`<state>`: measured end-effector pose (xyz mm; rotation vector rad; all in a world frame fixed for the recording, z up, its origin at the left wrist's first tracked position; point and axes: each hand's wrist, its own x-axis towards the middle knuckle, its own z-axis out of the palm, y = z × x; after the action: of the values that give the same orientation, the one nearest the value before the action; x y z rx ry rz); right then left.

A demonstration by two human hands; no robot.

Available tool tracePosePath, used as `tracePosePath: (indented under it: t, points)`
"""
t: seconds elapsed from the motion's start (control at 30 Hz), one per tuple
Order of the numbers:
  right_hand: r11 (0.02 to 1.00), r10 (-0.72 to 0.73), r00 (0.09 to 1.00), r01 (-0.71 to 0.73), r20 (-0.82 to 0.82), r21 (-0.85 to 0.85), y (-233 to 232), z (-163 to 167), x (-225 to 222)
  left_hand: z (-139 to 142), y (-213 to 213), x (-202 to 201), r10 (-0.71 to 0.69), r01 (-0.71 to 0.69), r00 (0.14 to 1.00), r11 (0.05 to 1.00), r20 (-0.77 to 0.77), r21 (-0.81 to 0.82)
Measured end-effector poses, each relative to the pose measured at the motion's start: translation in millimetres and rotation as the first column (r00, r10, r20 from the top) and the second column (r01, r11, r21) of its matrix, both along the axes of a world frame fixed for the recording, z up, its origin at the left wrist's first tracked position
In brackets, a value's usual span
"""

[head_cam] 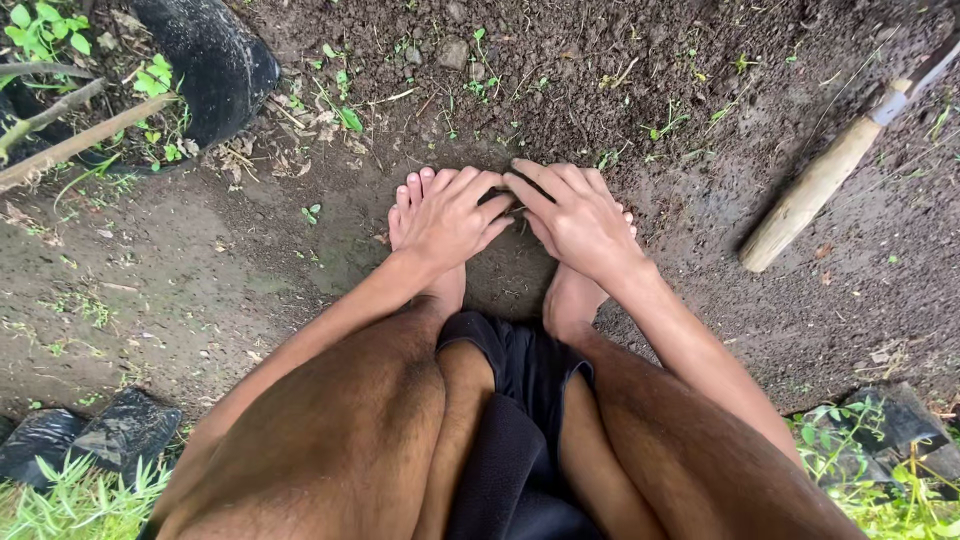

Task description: The person removes small weeds from a garden bed by hand, pulling them from the soil and discarding them. A hand hoe is visible nearby but not used during the clip.

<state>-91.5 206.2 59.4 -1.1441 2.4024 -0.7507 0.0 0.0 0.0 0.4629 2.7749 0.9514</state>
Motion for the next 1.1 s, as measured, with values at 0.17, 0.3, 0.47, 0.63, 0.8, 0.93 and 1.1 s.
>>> tracePosePath:
  t: [0.17, 0.3, 0.47, 0.63, 0.8, 0.93, 1.1]
  points:
    - [0.996, -0.085, 0.996, 0.085, 0.030, 0.021, 22.2, -21.5, 23.3, -0.5, 6.4, 2.9, 0.015, -0.016, 1.000, 0.996, 0.003, 0.089]
    - [0.986, -0.140, 0.989, 0.143, -0.047, 0.086, 35.2, -23.6, 29.6, -10.4, 13.1, -2.7, 0.016, -0.017, 1.000, 0.991, 0.006, 0.135]
    - [0.945, -0.323, 0.934, 0.327, 0.150, -0.003, 32.9, -12.8, 26.6, -11.5, 17.7, -15.7, 0.028, -0.034, 0.999, 0.968, 0.030, 0.249]
    - [0.702, -0.439, 0.425, 0.713, 0.791, 0.006, 38.2, -13.5, 24.3, 0.5, 22.3, -41.5, 0.054, -0.249, 0.931, 0.818, 0.361, 0.519]
    - [0.394, -0.054, 0.017, 0.919, 0.998, 0.006, 44.5, -3.2, 15.1, 36.6, 15.4, -76.8, 0.000, -0.405, 0.843, 0.658, 0.538, 0.635]
    - [0.377, 0.199, -0.054, 0.926, 0.979, -0.025, 47.1, 9.9, 10.4, 59.6, 2.6, -89.7, -0.001, -0.229, 0.953, 0.653, 0.304, 0.721]
    - [0.438, 0.288, -0.129, 0.899, 0.949, -0.011, 45.8, 21.8, 9.8, 64.2, 0.8, -91.7, -0.162, -0.306, 0.863, 0.586, 0.478, 0.750]
